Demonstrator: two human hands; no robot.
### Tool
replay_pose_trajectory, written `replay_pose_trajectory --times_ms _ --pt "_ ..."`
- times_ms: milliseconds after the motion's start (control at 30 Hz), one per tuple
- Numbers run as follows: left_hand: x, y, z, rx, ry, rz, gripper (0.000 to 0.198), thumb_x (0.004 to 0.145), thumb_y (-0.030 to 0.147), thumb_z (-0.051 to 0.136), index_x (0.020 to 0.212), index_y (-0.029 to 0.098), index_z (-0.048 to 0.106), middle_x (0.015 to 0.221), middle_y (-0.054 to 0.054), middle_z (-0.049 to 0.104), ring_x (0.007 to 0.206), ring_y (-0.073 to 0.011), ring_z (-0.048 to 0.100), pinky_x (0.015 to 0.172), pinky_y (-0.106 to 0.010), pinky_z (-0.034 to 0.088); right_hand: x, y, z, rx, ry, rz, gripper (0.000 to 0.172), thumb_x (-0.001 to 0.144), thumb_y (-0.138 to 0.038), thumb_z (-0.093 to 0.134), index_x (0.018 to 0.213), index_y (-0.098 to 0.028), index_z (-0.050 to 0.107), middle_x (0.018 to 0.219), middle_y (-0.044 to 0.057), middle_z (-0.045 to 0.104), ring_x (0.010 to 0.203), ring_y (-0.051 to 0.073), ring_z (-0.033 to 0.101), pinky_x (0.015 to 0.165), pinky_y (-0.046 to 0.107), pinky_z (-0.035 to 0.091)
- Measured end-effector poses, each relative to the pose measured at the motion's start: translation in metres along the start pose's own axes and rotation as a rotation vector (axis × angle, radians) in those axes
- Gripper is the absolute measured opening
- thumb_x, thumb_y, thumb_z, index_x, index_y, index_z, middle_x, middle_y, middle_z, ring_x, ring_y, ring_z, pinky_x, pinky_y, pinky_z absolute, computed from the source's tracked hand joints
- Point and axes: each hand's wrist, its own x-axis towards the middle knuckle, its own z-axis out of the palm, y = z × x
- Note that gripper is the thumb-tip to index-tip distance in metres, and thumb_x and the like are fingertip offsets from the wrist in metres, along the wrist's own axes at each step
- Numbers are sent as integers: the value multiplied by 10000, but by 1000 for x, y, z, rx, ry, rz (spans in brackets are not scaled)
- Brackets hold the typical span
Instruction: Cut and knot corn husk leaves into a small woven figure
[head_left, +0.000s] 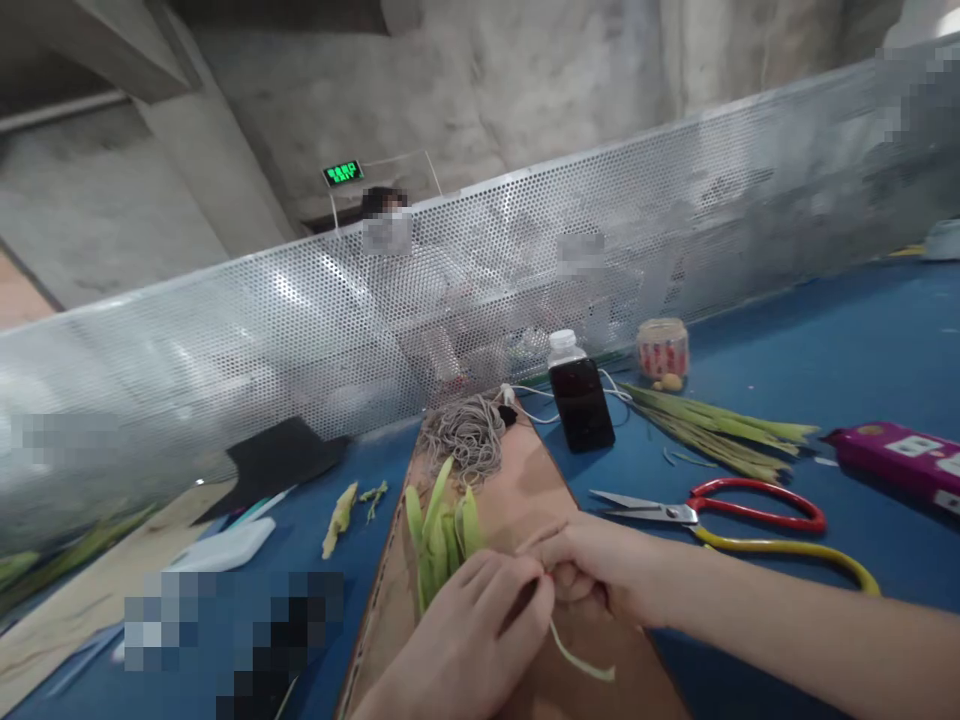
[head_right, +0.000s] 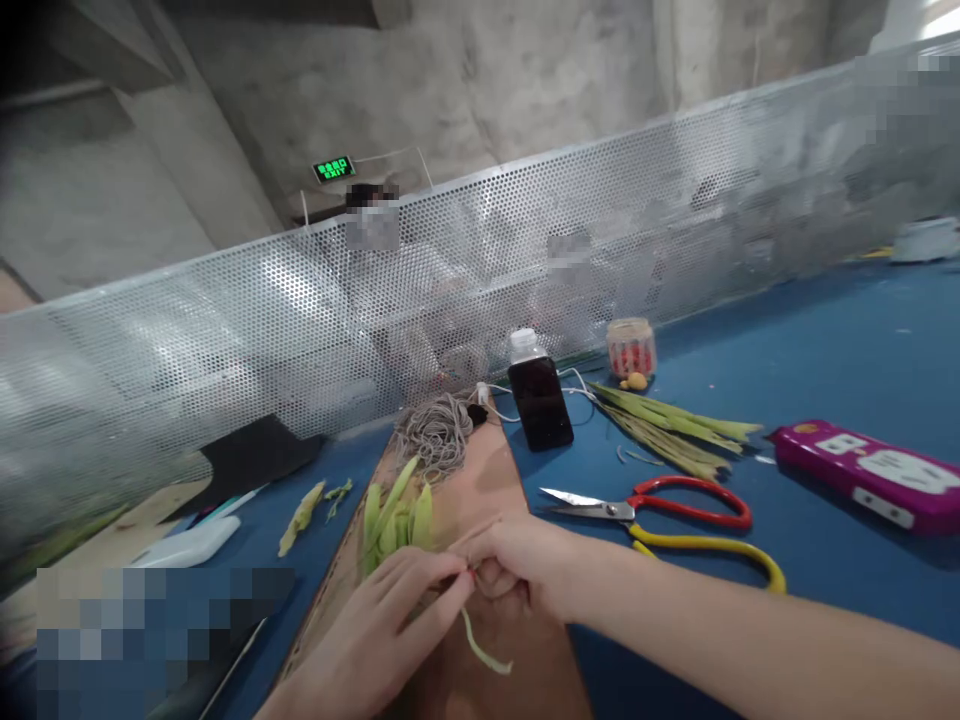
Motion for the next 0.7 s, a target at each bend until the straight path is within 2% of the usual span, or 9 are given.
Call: replay_pose_trajectory --times_ms 100,167,200,367,467,600,700 --pt "2 3 0 -116 -37 -164 216 852 217 383 902 244 591 771 5 650 683 -139 584 602 -223 459 0 1 -3 -3 -37 20 147 634 -120 482 554 -179 374 385 -117 173 368 47 48 375 193 30" --pt "2 4 -1 -156 -53 -207 209 849 220 392 892 240 595 770 10 651 683 -139 585 595 -219 451 -1 1 -4 -11 -57 51 148 621 -99 456 548 -181 356 383 -116 178 369 47 45 369 184 42" --pt "2 5 -3 -147 -55 -174 209 848 213 393 900 235 595 786 6 653 692 -139 587 605 -221 449 -2 0 -5 -15 -69 70 148 613 -89 445 547 -182 350 383 -116 180 369 47 45 367 181 46" --pt "4 7 -9 32 -46 191 219 850 130 382 944 197 569 885 -32 660 765 -149 592 693 -258 453 -6 -2 -8 -53 -135 122 111 624 -94 458 556 -166 407 381 -117 198 372 41 56 368 168 59" --pt "6 9 -10 134 20 258 203 842 98 392 955 156 550 913 -55 654 794 -149 579 719 -264 460 -8 -5 -9 -86 -121 70 108 635 -102 485 562 -159 430 378 -119 207 371 38 69 371 169 65" --pt "6 10 -3 145 95 147 196 840 105 395 947 151 553 895 -54 644 786 -141 566 729 -251 463 -9 -8 -6 -126 -59 -35 96 641 -117 485 569 -161 441 381 -117 214 371 39 83 373 182 62" --pt "5 8 3 13 147 -35 174 826 132 420 895 180 573 869 -36 645 771 -138 570 695 -237 465 -9 -8 -2 -155 25 -136 111 644 -132 502 554 -155 441 412 -106 243 380 34 117 377 189 71"
